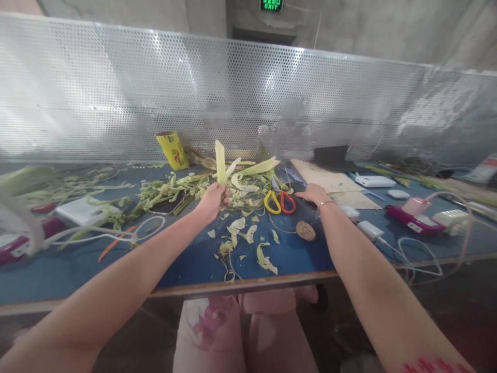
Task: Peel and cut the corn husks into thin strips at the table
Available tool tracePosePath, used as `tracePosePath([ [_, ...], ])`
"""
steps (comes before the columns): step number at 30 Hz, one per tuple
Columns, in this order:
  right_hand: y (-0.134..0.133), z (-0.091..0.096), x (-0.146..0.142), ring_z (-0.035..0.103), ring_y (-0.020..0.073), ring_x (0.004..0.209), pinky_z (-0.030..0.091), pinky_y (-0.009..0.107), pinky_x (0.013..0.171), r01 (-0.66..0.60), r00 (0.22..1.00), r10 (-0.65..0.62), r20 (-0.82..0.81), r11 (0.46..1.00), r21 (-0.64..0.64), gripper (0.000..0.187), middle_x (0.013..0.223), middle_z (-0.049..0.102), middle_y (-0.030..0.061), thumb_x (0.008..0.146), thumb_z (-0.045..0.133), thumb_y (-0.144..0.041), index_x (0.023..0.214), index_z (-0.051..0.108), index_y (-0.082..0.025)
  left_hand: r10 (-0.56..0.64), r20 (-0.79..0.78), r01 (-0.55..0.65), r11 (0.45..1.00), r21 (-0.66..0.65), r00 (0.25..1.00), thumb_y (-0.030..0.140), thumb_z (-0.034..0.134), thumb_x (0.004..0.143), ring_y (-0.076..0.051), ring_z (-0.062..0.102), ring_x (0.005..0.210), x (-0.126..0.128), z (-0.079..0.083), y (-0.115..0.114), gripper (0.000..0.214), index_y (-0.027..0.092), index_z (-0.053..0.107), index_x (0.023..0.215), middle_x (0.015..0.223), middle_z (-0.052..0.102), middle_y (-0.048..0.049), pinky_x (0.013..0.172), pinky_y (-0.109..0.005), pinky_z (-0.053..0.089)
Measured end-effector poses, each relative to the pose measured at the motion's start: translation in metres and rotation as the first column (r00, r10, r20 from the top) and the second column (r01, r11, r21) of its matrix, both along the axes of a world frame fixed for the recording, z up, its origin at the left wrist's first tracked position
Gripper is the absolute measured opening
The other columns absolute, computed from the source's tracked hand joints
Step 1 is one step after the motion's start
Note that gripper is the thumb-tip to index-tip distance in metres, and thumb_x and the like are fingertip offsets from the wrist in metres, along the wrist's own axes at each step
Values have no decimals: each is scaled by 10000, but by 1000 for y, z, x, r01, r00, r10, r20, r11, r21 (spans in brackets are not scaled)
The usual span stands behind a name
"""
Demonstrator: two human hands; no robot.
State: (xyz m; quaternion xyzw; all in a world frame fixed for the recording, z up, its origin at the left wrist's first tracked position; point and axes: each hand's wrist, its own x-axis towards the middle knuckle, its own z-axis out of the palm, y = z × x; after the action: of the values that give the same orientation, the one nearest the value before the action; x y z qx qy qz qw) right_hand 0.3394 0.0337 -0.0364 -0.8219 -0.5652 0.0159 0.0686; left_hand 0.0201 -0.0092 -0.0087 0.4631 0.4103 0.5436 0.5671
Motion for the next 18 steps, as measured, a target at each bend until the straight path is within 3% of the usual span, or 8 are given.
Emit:
tracePosePath([
  [7,-7,5,5,582,305,1036,438,325,795,-73,997,72,26,997,25,655,1134,611,208,731,534,-586,1129,582,-68,-15,10,15,1000,-1,1000,182,413,847,-44,360,389,-1,1,0,112,167,435,739,560,414,59,408,-179,366],
  [13,-10,18,12,591,275,1001,418,289,805,-112,990,109,88,993,31,284,1021,653,220,784,515,-214,960,680,-65,-13,8,13,1000,11,1000,190,449,830,-46,364,386,-1,2,-1,114,166,444,719,551,415,56,399,-177,363],
  [15,-9,17,8,594,268,996,416,284,816,-129,989,127,76,991,26,271,1010,658,215,771,504,-156,952,685,-67,-14,10,14,1000,7,1000,196,469,822,-45,364,386,-1,1,-1,107,165,449,721,552,416,56,398,-177,362],
  [18,-8,13,2,579,225,1037,410,245,843,-202,979,200,36,978,53,346,1113,645,131,772,484,-127,1079,643,-129,-10,8,10,1000,-2,1000,191,460,826,-44,365,387,0,2,-2,105,163,449,725,555,420,54,400,-176,360],
])
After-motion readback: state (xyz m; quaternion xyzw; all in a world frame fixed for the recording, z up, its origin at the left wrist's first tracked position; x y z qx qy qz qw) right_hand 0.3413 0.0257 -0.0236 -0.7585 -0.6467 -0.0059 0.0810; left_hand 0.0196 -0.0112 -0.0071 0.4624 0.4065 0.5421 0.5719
